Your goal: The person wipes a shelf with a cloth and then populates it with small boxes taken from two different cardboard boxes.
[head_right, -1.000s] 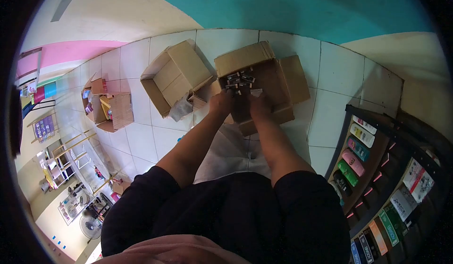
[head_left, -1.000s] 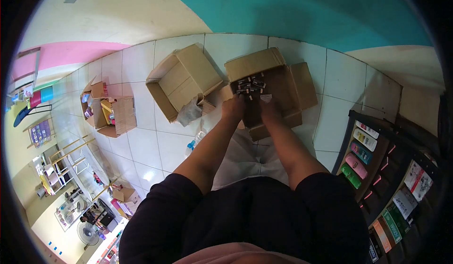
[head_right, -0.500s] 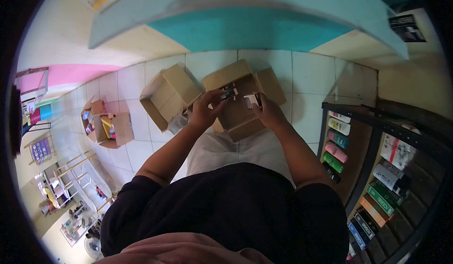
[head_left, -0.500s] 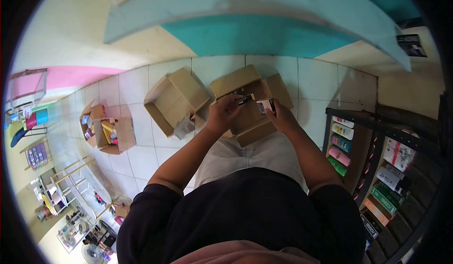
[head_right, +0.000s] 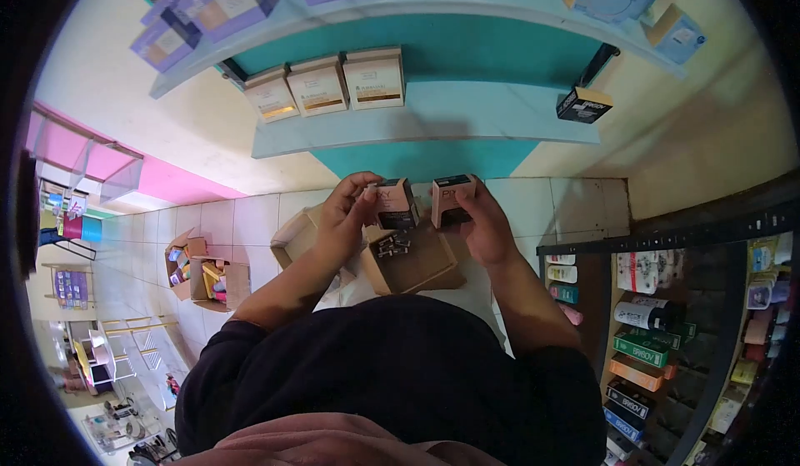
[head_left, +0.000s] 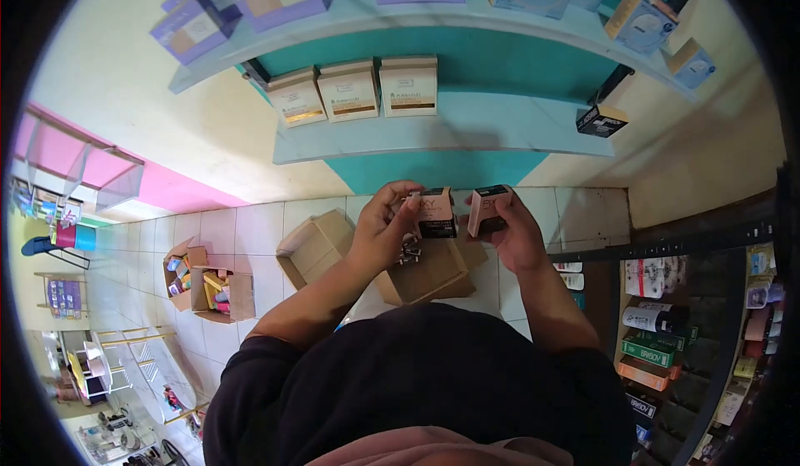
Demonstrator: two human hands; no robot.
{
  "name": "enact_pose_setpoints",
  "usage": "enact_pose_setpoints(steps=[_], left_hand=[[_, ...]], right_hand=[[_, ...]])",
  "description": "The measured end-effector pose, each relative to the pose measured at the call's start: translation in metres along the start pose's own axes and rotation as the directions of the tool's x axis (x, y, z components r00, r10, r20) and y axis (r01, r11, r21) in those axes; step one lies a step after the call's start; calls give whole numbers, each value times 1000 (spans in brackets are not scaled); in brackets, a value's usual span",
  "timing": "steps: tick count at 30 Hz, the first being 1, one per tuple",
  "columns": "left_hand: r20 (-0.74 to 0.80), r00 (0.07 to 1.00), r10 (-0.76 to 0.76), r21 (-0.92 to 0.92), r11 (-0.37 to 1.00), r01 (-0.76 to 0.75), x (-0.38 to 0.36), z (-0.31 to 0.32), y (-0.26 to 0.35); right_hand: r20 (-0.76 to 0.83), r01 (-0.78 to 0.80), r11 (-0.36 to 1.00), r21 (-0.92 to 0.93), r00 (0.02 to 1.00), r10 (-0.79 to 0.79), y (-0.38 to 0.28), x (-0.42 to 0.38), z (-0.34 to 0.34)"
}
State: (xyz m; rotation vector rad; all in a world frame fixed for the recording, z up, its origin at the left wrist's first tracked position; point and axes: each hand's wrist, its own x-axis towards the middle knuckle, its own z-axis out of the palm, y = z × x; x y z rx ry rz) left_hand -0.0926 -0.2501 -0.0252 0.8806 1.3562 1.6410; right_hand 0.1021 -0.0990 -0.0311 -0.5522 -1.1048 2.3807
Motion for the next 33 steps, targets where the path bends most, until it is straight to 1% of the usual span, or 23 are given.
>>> enact_pose_setpoints(steps=[2,3,5,7,8,9,10,12,14,16,17,19,21,22,23,24,25,26,27,29,31,32,33], left_hand=[[-34,999,1,-8,1000,-2,-2,9,12],[-60,998,-15,-17,1000,14,-4,13,17],[-46,998,35,-17,999,-36,-8,16,25],[-24,997,77,-20,997,-78,-14,15,29],[0,994,113,24,993,-113,-17,12,29],[26,988,150,66,986,-151,-18,10,30],[35,988,153,65,986,-155,-20,11,31],[108,914,391,161,900,-404,-21,11,35],[127,908,399,227,880,-418,-23,9,38],[141,903,405,289,856,-429,-24,9,40],[132,918,375,271,877,-397,-25,10,39],[122,929,351,250,894,-371,-26,14,38],[136,979,151,280,942,-185,-24,20,40],[132,978,164,278,941,-195,-21,25,43],[150,968,202,336,910,-243,-18,30,46],[171,957,236,392,874,-286,-14,32,49],[187,937,295,416,841,-347,-2,31,48],[178,939,294,416,843,-342,11,28,47],[195,931,309,487,794,-365,25,28,55],[204,927,315,581,723,-374,50,33,76],[194,932,306,607,709,-359,77,37,87],[203,918,340,635,669,-387,92,37,87],[213,902,375,661,625,-416,104,38,86]], right_hand=[[59,-20,1000,-20,998,21,1,-3,-2],[68,-52,998,21,996,50,1,-6,0],[76,-76,995,56,995,72,-3,-14,6],[98,56,996,-65,994,-49,-9,-23,18],[92,63,996,-67,994,-56,-8,-26,17],[159,233,944,-235,967,-199,-6,-26,15],[247,396,836,-381,915,-321,-4,-28,15],[255,412,841,-350,906,-337,-9,-36,20],[267,427,847,-317,897,-352,-14,-41,27],[253,436,822,-367,897,-363,-17,-43,31],[253,438,819,-369,896,-365,-19,-44,31],[119,189,915,-357,981,-156,-26,-46,27],[112,195,878,-437,980,-162,-17,-35,0],[100,191,840,-507,982,-163,-18,-32,0],[62,75,904,-420,997,-54,-21,-33,-1],[71,78,902,-425,996,-53,-32,-35,7],[70,150,769,-621,988,-137,-42,-36,14],[87,202,591,-781,972,-216,-48,-34,17],[175,288,280,-916,914,-366,-57,-19,5],[123,230,221,-948,903,-411,-80,-2,14],[204,258,72,-963,881,-426,-101,21,18],[204,258,72,-964,883,-423,-106,32,18],[159,186,32,-982,907,-391,-111,44,20]])
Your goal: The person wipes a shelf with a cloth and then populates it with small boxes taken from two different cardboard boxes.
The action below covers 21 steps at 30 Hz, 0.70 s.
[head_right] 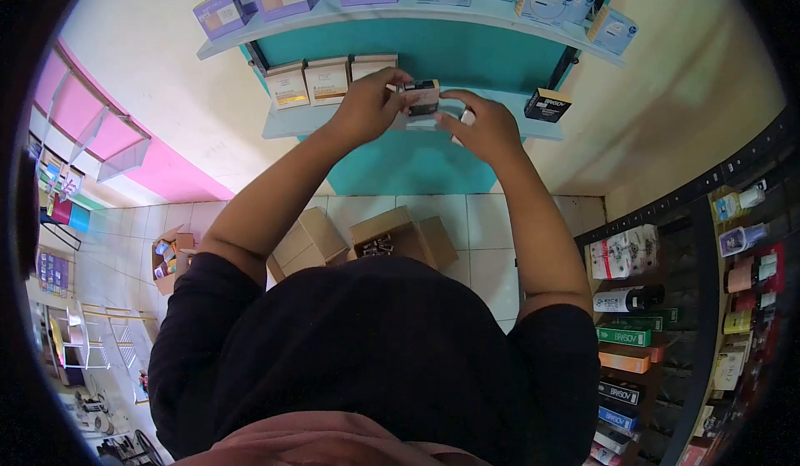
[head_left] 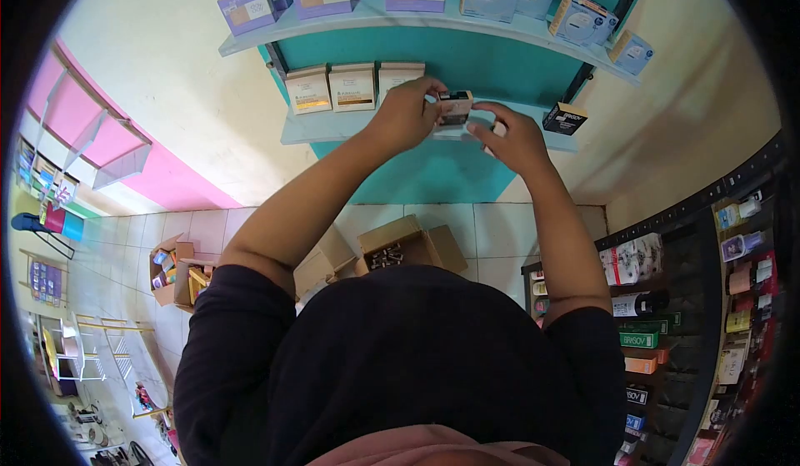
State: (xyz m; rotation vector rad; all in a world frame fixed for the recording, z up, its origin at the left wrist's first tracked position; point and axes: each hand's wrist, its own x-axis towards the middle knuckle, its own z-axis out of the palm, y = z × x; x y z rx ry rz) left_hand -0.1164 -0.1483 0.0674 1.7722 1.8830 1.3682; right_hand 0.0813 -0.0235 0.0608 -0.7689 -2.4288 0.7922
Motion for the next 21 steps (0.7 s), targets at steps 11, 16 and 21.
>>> enact_pose_setpoints(steps=[11,16,21], left_hand=[[12,1000,-16,284,959,12,27,14,-37],[90,995,-47,342,940,13,29,4,-21],[135,991,-23,397,917,-33,30,0,-18]], right_hand=[[32,25,998,-52,999,-23,41,53,32],[105,-11,990,-138,994,26,39,50,34],[153,-71,991,-113,984,88,42,52,34]])
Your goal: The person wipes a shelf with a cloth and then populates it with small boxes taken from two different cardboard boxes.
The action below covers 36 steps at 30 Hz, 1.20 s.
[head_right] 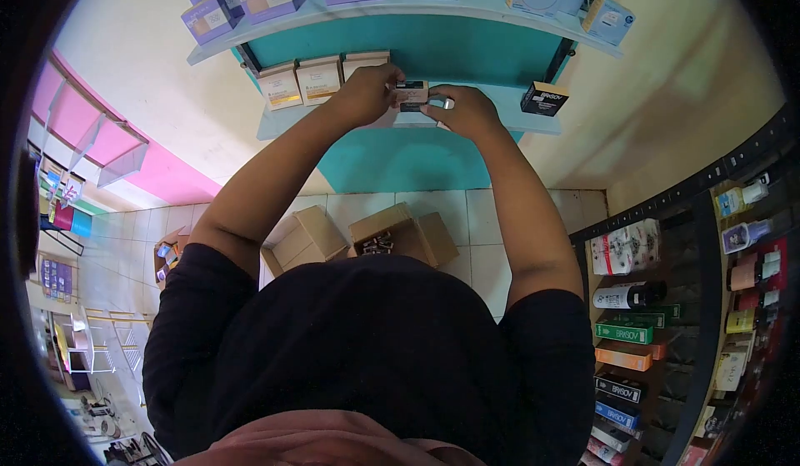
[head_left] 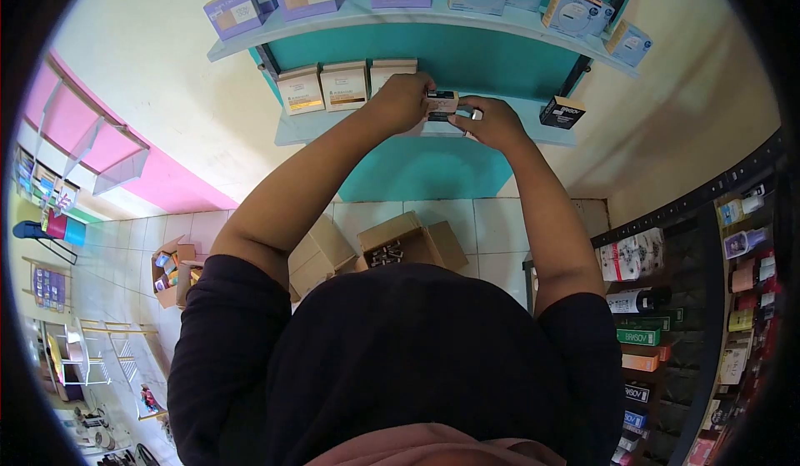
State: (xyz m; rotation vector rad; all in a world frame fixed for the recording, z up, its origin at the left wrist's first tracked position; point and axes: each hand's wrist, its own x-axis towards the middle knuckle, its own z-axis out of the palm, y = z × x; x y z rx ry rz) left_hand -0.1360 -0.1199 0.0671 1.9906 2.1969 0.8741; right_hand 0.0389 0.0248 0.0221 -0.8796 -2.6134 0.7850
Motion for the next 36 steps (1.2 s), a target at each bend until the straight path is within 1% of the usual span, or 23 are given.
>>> enact_pose_setpoints(steps=[4,6,10,12,13,14,15,17,19,20,21,22,24,25,26,28,32,34,35,36], left_hand=[[53,998,-27,-25,999,28,2,-3,0],[41,998,-41,14,999,40,1,-3,-1],[24,1000,-14,13,1000,14,-1,-3,-3],[-51,998,26,-45,999,-28,-4,-11,-6],[-50,998,27,-45,999,-29,-4,-18,-9],[-43,995,-86,-198,977,76,-1,-28,-12],[-17,980,-197,-344,922,180,-1,-36,-10],[3,974,-226,-338,917,214,-2,-48,-5],[15,966,-260,-333,909,250,-4,-47,-9],[-10,992,-126,-203,972,121,-2,-40,-12],[-15,1000,12,-67,998,-13,-1,-36,-11],[-22,1000,8,-67,998,-9,1,-33,-10],[57,997,53,3,999,-53,5,-25,-8],[31,997,65,-2,998,-65,6,-19,-7],[28,997,67,-4,998,-66,7,-18,-9],[44,992,119,3,993,-119,9,-16,-8],[28,995,100,21,995,-101,8,-16,-5],[60,994,91,-39,995,-89,7,-18,-6],[60,994,92,-37,995,-90,7,-18,-6],[47,991,123,-18,992,-122,6,-18,-6]], right_hand=[[-4,24,1000,-2,1000,-24,-1,-1,0],[11,10,1000,-7,1000,-10,-3,-2,-2],[57,-35,999,-24,998,36,-12,-5,-7],[32,-22,999,-30,999,23,-10,-3,-4],[9,-11,999,-34,1000,11,-7,-2,-2],[7,-11,999,-34,1000,11,-4,-1,0],[-13,1,999,-33,1000,-2,-3,-1,1],[-27,19,999,-33,999,-20,-2,-1,1],[1,30,999,-25,1000,-30,-6,-4,-2],[5,39,999,-27,999,-39,-9,-4,-4],[16,14,1000,-17,1000,-14,-10,-5,-5],[28,-13,1000,-7,1000,13,-12,-6,-5],[13,1,1000,-22,1000,-1,-13,-6,-5],[-5,10,999,-33,1000,-10,-12,-6,-5],[-6,10,999,-37,1000,-10,-11,-6,-5],[-23,-1,1000,-21,1000,0,-11,-5,-4],[-5,-22,1000,4,1000,22,-11,-6,-5],[-35,26,1000,-16,999,-26,-9,-5,-4],[-37,27,1000,-16,999,-28,-8,-5,-4],[-25,24,999,-21,999,-24,-8,-5,-4]])
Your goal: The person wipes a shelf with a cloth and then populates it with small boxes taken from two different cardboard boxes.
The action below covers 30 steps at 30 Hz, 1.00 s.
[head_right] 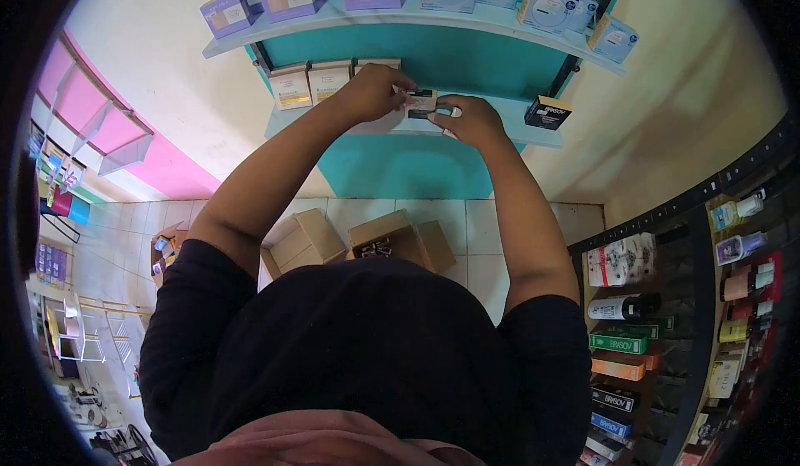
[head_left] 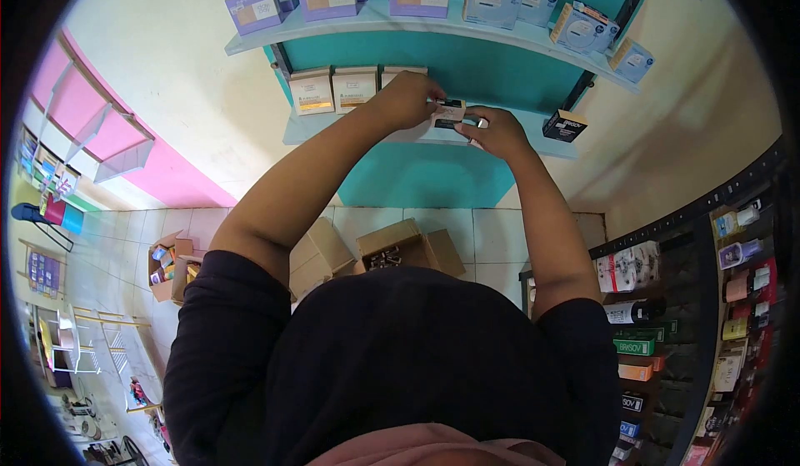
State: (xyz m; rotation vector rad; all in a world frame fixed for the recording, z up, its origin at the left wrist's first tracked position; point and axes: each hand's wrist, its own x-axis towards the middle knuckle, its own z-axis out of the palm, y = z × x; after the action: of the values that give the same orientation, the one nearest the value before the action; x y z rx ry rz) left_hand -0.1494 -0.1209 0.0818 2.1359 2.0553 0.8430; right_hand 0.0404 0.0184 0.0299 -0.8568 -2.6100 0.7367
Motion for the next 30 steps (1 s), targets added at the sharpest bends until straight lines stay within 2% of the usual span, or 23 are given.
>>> enact_pose_setpoints(steps=[2,4,7,11,14,19,22,26,30], left_hand=[[-11,999,33,22,999,-32,0,0,0],[21,997,-78,-6,997,78,0,0,4],[32,998,-52,8,999,52,-1,-2,7],[64,996,-56,14,998,55,-3,-2,10],[72,994,-86,-25,996,88,-4,-1,11],[13,1000,-18,43,999,17,-4,3,8],[14,1000,-18,31,999,17,-3,2,6],[29,999,-38,24,999,37,-3,1,7],[36,996,-77,14,997,76,-5,0,9]], right_hand=[[11,-3,1000,-6,1000,3,1,1,0],[-5,21,1000,8,1000,-21,3,1,2],[61,-16,998,60,998,12,1,-2,-3],[23,30,999,32,999,-31,2,-7,-3],[83,-39,995,87,996,32,-1,-10,-6],[44,-7,997,78,999,4,0,-10,-2],[24,-10,1000,13,1000,10,0,-5,0],[25,-3,999,37,1000,2,0,-6,0],[-105,92,993,79,991,-83,15,-5,5]])
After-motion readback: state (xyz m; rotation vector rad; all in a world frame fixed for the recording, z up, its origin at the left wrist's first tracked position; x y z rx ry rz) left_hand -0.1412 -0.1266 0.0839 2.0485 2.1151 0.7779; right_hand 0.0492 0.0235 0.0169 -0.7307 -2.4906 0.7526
